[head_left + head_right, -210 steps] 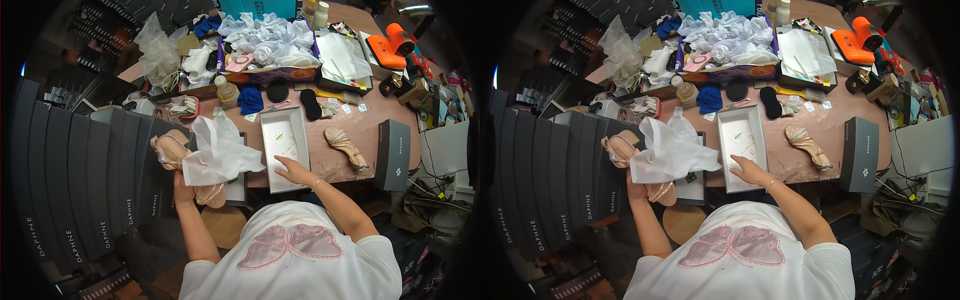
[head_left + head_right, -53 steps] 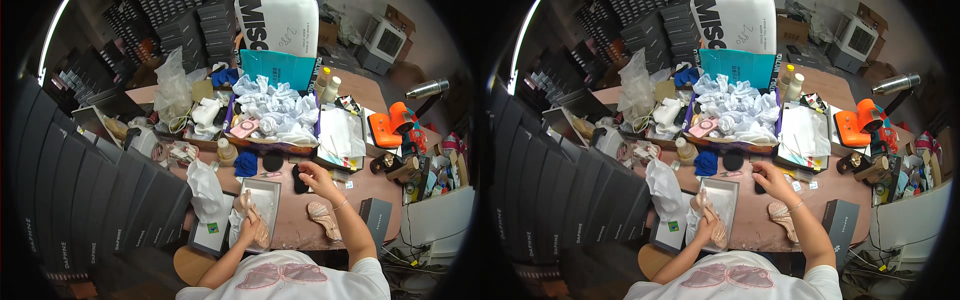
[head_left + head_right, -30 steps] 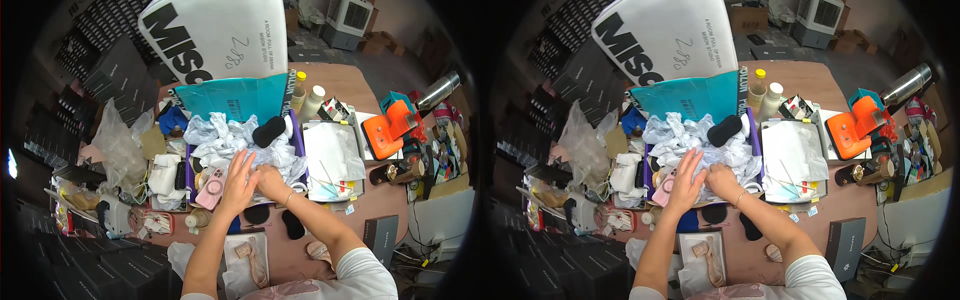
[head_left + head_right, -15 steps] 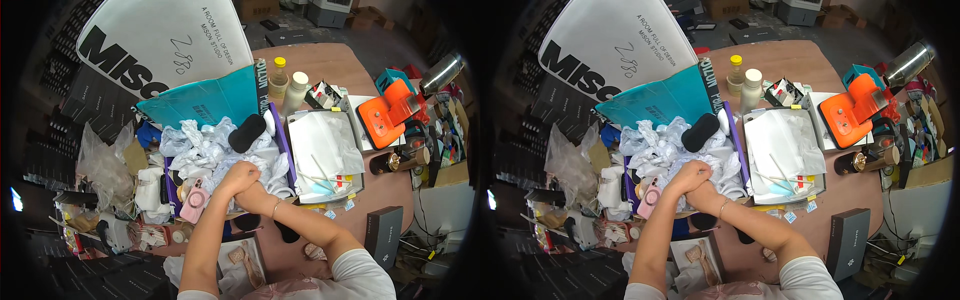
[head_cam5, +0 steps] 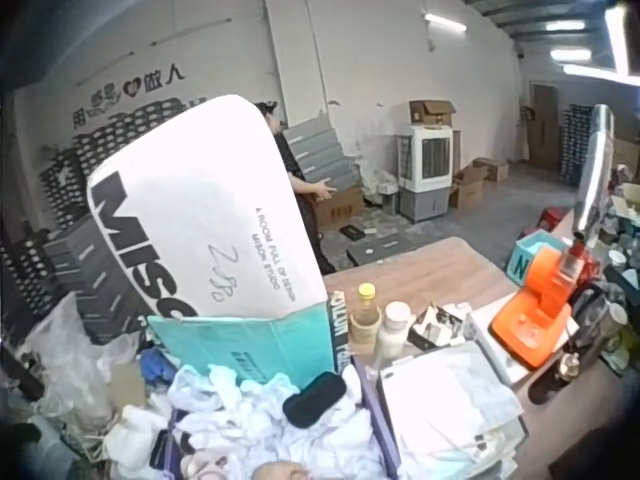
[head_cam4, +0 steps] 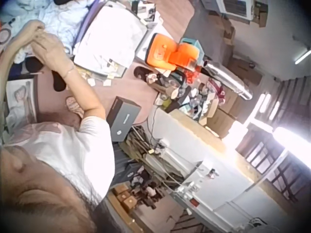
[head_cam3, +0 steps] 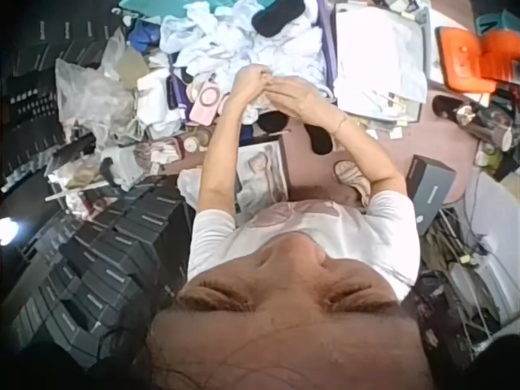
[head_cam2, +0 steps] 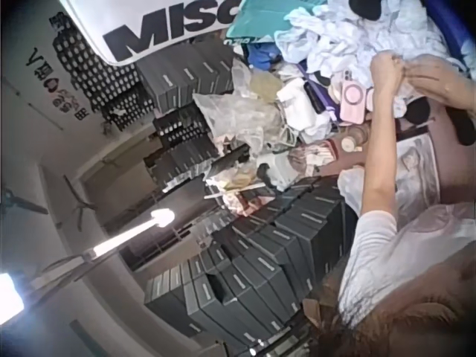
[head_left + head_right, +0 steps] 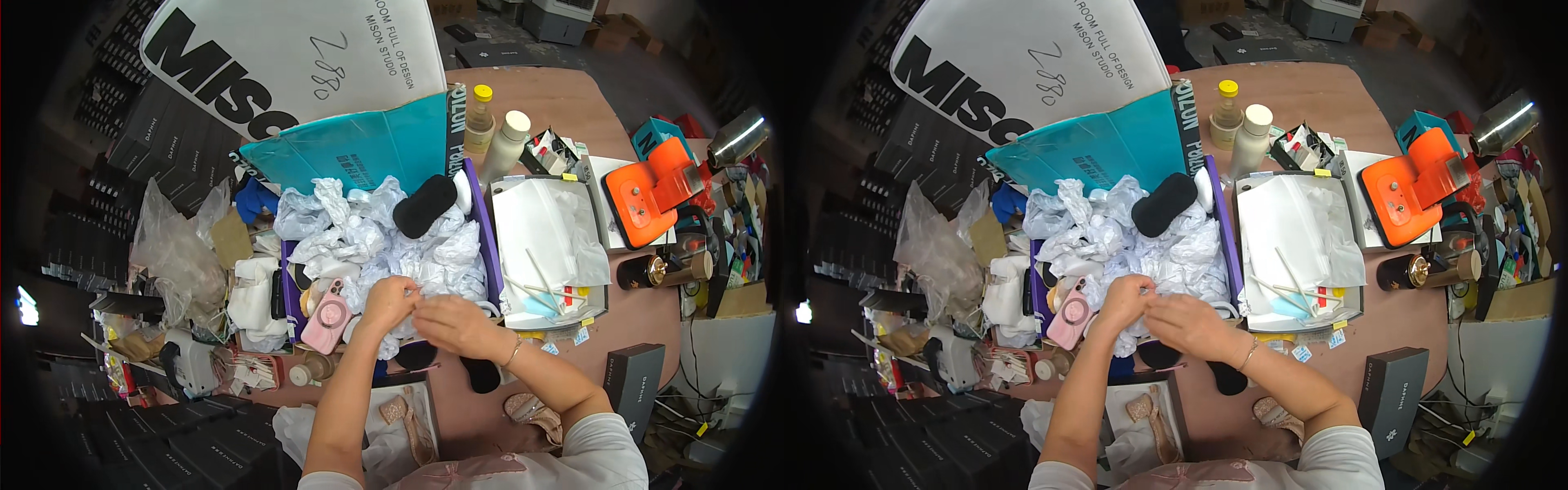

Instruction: Packing a pair of high-heeled shoes into a shoebox with tissue paper and foam inserts.

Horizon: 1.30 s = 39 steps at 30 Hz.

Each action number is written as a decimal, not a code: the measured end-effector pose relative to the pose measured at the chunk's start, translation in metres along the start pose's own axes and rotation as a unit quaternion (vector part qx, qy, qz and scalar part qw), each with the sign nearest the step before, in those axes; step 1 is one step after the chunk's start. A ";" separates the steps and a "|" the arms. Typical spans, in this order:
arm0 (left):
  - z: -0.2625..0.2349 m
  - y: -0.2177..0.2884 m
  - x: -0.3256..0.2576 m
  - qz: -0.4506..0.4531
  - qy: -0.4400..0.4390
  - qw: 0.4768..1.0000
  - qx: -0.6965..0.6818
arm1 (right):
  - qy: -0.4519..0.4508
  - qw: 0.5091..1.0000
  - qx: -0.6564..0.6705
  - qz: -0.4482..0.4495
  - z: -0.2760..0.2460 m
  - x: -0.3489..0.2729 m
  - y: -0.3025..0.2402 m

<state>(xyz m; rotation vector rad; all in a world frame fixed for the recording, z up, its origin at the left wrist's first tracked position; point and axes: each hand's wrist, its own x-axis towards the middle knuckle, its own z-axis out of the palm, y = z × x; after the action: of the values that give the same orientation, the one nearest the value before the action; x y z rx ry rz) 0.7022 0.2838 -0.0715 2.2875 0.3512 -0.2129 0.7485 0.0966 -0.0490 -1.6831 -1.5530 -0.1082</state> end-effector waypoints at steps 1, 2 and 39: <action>0.002 -0.002 0.000 0.001 0.014 1.000 0.009 | 0.025 0.998 -0.032 0.053 -0.005 -0.002 0.006; 0.003 -0.004 0.001 0.001 0.027 0.999 0.017 | 0.050 0.991 -0.064 0.106 -0.011 0.000 0.015; 0.044 -0.032 0.011 0.099 0.202 0.971 0.083 | -0.002 0.975 -0.064 0.213 -0.022 0.069 0.010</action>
<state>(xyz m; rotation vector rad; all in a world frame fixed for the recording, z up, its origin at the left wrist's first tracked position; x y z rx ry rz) 0.7004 0.2740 -0.1261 2.5071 0.3149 0.3422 0.7833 0.1389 -0.0006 -2.0817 -1.1761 0.0180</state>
